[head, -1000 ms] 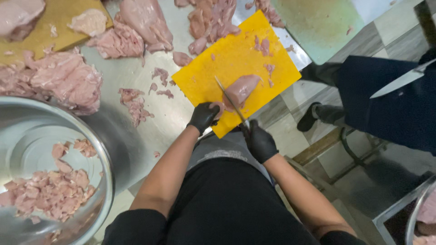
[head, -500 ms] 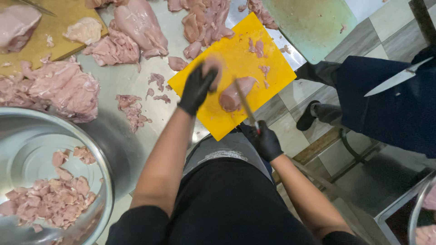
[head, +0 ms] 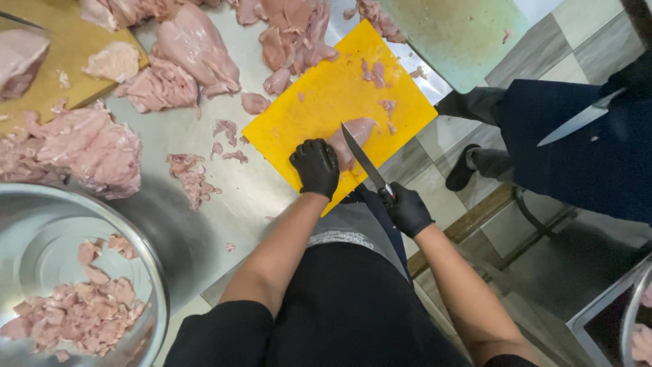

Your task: The person trims raw chicken breasts on a yellow cutting board, using a knife to slice off fat and unwanted pieces by hand. They place trimmed pieces aside and drop trimmings into a large metal bowl, working through pieces one at a time alongside other workers trimming chicken at the same table.

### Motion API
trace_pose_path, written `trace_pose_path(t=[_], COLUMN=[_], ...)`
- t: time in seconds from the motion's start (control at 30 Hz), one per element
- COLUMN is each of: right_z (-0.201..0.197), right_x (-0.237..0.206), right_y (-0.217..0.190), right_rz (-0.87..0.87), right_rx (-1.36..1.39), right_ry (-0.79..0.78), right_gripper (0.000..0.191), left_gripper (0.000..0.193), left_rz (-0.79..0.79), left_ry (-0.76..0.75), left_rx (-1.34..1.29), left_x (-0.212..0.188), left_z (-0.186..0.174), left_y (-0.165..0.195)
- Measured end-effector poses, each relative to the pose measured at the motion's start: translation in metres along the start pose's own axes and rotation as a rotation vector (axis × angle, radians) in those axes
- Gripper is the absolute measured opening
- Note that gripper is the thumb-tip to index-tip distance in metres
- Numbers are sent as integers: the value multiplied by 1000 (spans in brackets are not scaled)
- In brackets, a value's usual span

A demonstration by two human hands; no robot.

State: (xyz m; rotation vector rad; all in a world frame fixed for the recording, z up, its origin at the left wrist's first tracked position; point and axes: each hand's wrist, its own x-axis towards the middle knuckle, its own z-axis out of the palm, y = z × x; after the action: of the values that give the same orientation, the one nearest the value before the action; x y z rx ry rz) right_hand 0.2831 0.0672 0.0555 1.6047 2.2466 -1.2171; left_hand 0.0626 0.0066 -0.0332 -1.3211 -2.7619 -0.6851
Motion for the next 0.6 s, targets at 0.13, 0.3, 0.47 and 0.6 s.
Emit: trace_pose_path(t=[0.13,0.3,0.47,0.6], right_z=[-9,-15,5,40], right_x=[9,22,54,84], right_y=[-6,-12,-25,-43], right_rz=[-103,-88,-147,-256], right_rx=[-150,-230,-224,-130], right_ry=[-56,-172,-185,-125], right_gripper=[36,35,40,45], left_gripper=[20,19,19,20], left_rz=[29,40,21,23], left_ry=[-16,-27,-122,-79], left_rx=[73,8,34,66], left_x=[6,2,2,2], left_z=[1,4,11,15], left_y=[1,1,-2,-6])
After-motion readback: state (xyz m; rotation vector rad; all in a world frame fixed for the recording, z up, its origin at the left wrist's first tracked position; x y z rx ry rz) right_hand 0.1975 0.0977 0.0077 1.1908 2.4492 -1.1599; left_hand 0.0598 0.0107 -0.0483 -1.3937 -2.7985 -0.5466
